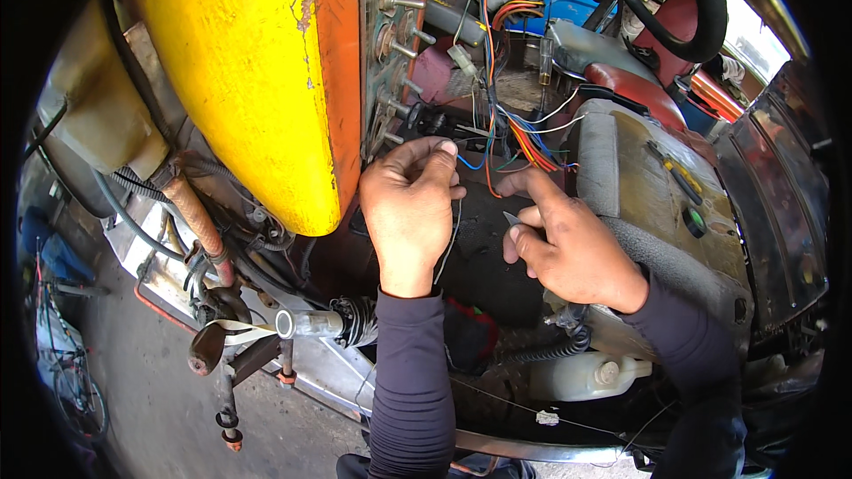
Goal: The person works on a vehicle's exposed wiring harness, separating and joining individual wires by hand. They repeatedly test connections using a handheld probe, creating small sparks at contact points to check continuity.
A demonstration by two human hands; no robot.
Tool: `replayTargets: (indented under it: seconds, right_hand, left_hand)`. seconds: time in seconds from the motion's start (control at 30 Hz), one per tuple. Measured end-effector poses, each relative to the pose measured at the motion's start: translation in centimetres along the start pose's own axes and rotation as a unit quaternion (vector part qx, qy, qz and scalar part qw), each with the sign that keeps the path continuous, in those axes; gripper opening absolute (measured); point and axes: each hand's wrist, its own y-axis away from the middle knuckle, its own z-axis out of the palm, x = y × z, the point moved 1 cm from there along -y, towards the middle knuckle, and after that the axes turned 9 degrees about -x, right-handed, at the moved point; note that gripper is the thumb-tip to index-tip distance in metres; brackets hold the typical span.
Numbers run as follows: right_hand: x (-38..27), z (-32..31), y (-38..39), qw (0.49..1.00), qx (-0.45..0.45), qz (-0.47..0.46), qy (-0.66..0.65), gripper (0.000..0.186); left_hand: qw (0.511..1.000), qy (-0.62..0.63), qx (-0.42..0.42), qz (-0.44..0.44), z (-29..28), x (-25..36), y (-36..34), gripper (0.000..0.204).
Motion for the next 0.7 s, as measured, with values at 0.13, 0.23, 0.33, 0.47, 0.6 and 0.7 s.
replayTargets:
  seconds: [0.13,0.23,0.33,0.47,0.6,0.7]
  right_hand:
    - [0.4,-0.1,-0.5,0.998,0.012,-0.005,-0.064,0.035]
    - [0.5,0.0,-0.9,0.996,0.016,0.004,-0.089,0.030]
    - [0.0,-0.3,-1.0,0.992,0.001,0.041,-0.116,0.027]
    - [0.3,-0.3,-1.1,0.992,0.016,0.023,-0.125,0.023]
    - [0.5,-0.3,-1.1,0.991,0.040,0.006,-0.125,0.020]
    - [0.8,-0.2,-1.1,0.992,0.047,0.002,-0.120,0.020]
  left_hand:
    - [1.000,-0.004,0.000,-0.003,0.0,0.1,0.0,0.018]
    - [1.000,-0.005,-0.002,-0.004,0.1,0.1,0.0,0.018]
    - [1.000,-0.006,-0.001,-0.004,0.0,0.1,0.0,0.018]
    - [1.000,-0.007,-0.002,-0.002,0.0,0.1,0.0,0.018]
    - [1.000,0.003,0.009,0.000,0.1,0.1,0.0,0.016]
    - [1.000,0.003,0.009,-0.002,0.1,0.1,0.0,0.016]
